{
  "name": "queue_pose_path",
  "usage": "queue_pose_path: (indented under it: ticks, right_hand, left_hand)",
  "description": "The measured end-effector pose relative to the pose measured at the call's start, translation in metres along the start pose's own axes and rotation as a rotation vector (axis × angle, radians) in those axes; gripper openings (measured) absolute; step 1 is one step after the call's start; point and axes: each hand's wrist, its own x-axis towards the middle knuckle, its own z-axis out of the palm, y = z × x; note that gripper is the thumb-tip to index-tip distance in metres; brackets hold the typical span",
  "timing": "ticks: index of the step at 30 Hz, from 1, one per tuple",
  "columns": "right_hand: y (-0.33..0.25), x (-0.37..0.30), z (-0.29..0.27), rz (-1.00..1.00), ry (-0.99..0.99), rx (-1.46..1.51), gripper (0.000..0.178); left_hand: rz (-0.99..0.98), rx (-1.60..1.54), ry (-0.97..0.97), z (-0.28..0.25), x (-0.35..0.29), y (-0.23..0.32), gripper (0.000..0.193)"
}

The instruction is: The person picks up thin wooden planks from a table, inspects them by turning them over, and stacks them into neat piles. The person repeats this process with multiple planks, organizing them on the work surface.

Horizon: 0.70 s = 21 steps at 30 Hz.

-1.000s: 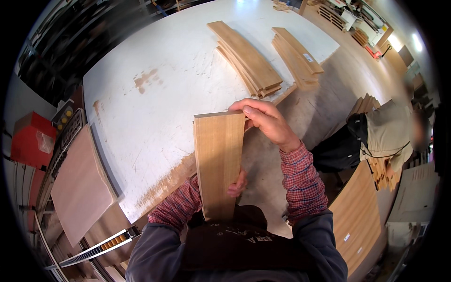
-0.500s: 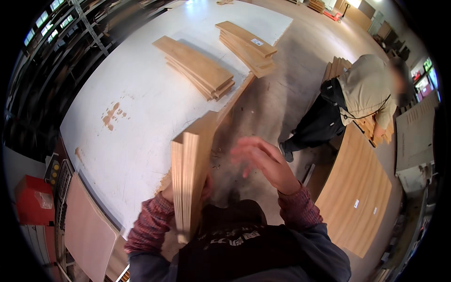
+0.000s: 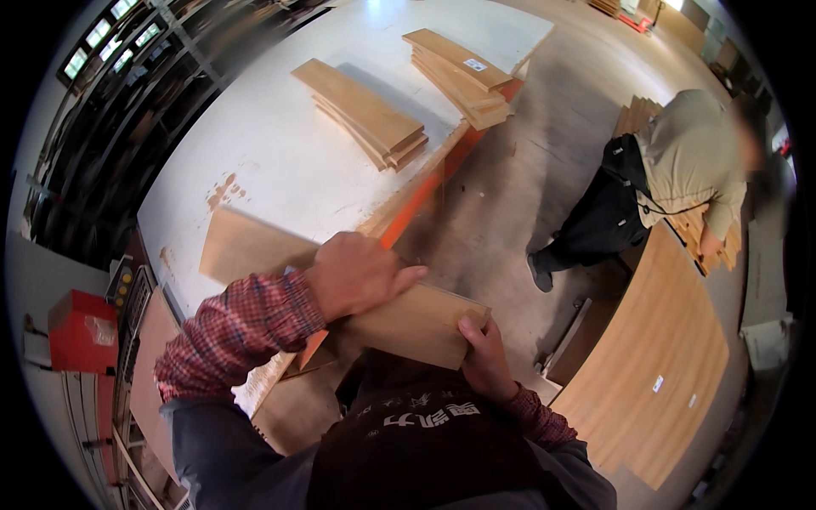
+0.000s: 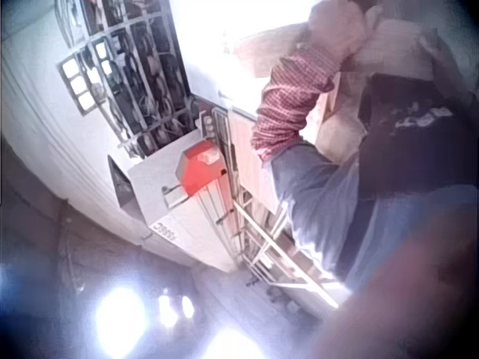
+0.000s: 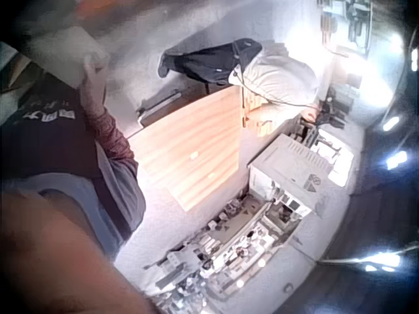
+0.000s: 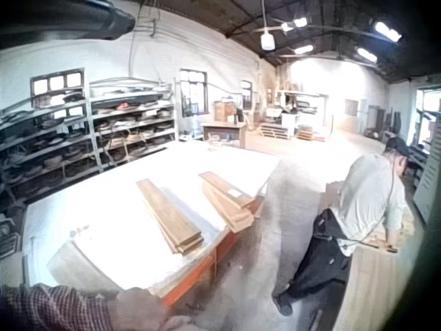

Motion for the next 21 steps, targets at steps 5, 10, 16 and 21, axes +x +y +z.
queue_pose_path:
  ticks: [5,10,16,21]
  right_hand:
    - [-0.012,0.005,0.011,-0.017,0.068,0.127,0.044]
    - [0.001,0.027,0.012,-0.039,0.113,0.238,0.044]
    - [-0.039,0.077,0.028,-0.046,0.089,0.218,0.042]
    - [-0.092,0.144,0.060,-0.115,0.027,0.191,0.042]
  left_hand:
    - [0.023,0.062,-0.041,-0.015,0.025,0.005,0.072]
    - [0.084,0.068,0.006,-0.011,0.052,-0.012,0.077]
    - [0.144,0.044,0.074,-0.025,0.104,-0.062,0.080]
    - [0.256,-0.078,0.162,-0.041,0.170,-0.128,0.081]
